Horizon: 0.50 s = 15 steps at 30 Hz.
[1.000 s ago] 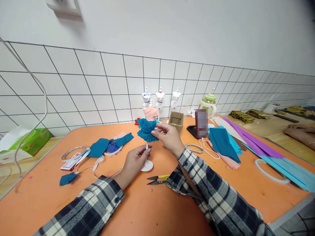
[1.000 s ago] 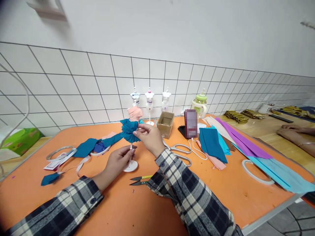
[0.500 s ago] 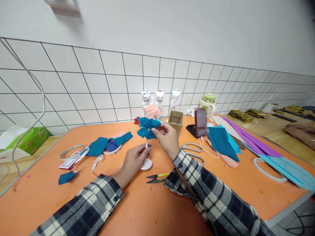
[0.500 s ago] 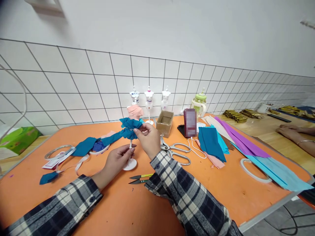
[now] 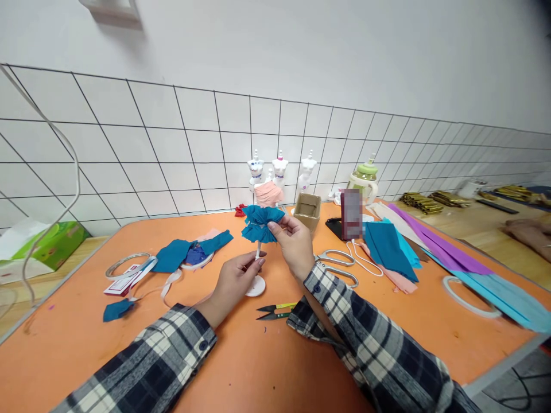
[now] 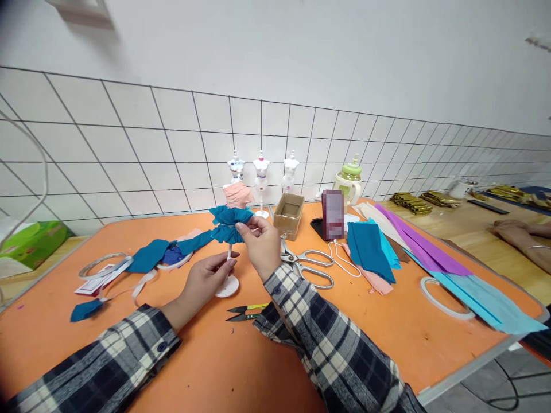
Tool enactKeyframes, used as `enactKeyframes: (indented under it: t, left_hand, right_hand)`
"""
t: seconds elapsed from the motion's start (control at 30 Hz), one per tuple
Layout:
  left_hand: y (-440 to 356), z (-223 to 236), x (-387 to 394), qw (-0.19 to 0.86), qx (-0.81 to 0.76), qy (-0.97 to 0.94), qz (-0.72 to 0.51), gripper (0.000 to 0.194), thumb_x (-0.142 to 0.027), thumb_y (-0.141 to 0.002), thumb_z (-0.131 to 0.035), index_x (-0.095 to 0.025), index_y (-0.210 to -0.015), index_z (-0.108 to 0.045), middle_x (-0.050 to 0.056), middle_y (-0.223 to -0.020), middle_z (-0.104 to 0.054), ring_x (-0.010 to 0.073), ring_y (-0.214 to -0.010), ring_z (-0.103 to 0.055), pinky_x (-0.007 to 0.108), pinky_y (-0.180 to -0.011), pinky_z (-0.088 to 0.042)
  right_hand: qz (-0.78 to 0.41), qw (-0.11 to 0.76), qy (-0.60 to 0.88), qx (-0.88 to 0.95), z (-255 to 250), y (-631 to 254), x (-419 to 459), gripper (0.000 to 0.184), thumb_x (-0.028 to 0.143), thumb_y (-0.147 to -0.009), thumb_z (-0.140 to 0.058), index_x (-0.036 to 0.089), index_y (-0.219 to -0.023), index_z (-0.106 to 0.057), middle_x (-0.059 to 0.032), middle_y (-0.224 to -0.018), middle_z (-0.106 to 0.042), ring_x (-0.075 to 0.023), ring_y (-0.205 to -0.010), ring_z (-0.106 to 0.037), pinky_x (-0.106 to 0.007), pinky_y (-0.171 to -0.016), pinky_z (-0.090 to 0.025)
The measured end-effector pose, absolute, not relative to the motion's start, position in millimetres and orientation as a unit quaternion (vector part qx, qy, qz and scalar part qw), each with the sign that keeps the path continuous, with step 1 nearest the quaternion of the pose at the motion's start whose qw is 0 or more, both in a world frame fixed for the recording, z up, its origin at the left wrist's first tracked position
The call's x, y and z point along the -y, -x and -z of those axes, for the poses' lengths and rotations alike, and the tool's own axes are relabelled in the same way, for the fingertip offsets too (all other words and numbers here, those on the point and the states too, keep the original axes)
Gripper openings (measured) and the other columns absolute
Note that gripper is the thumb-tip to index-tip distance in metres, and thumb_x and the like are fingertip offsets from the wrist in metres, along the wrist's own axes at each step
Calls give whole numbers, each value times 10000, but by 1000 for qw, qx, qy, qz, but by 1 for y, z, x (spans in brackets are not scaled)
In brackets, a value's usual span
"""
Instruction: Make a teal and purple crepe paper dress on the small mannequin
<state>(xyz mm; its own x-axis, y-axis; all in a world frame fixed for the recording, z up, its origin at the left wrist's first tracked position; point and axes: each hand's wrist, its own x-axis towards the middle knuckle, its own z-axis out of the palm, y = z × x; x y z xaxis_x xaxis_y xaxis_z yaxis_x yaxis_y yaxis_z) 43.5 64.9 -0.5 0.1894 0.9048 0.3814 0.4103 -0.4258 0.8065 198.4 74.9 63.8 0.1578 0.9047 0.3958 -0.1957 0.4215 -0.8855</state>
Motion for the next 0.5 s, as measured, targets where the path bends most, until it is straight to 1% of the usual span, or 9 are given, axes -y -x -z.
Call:
enactKeyframes:
  t: [0.07,0.13,0.23,0.33,0.4,0.43,0.5]
  left_hand:
    - [-42,2,-65,259,-453,-731,-439,362,-429,-885,-558,-166,-1047,-748,18,-735,-730,163,-636,-649,230,-594,-488]
    - [-40,3,-65,233,-451,-740,-441,354,-425,-892,-557,-177,-1054,-750,26,-784,-745,170,-683,-662,232,-626,-491]
    - [-40,2,-64,216,-451,-749,-434,346,-433,-897,-554,-188,-1030,-758,23,-764,-741,175,-698,-663,234,-642,-490]
    - [-40,1,-62,232,-447,-748,-432,359,-443,-905,-546,-183,-1040,-753,13,-699,-716,163,-639,-641,229,-617,-484]
    - [-41,0,-61,239,-444,-745,-437,369,-448,-910,-542,-177,-1050,-748,13,-688,-708,158,-627,-635,226,-607,-483]
    - [-40,0,-61,242,-442,-744,-438,371,-449,-912,-538,-176,-1051,-747,12,-679,-704,157,-624,-634,226,-609,-485]
    - [-40,0,-62,244,-438,-747,-437,367,-449,-914,-536,-178,-1043,-748,10,-673,-704,158,-626,-637,230,-628,-496]
  right_hand:
    - [-411,678,348,500,-61,-197,-76,273,419,-731,-721,183,-832,-627,-15,-764,-626,-142,-673,-559,-284,-656,-501]
    - [-383,684,371,498,-58,-195,-75,292,422,-733,-725,191,-854,-594,-6,-786,-612,-125,-649,-530,-268,-634,-485]
    - [-326,692,408,498,-54,-193,-74,377,424,-743,-728,200,-985,-546,-21,-910,-610,-114,-682,-518,-259,-657,-480]
    - [-299,689,416,512,-53,-195,-74,541,403,-763,-719,202,-1211,-493,-95,-1176,-586,-147,-870,-564,-284,-755,-500]
    - [-305,686,400,525,-53,-197,-74,687,384,-767,-725,227,-1352,-400,-122,-1317,-534,-180,-1014,-573,-310,-815,-509]
    - [-317,683,386,533,-53,-198,-74,743,380,-775,-722,242,-1401,-347,-122,-1331,-534,-192,-1056,-578,-324,-836,-513]
    - [-344,671,362,548,-53,-199,-75,783,388,-805,-701,256,-1454,-284,-113,-1247,-594,-204,-1049,-608,-345,-850,-526]
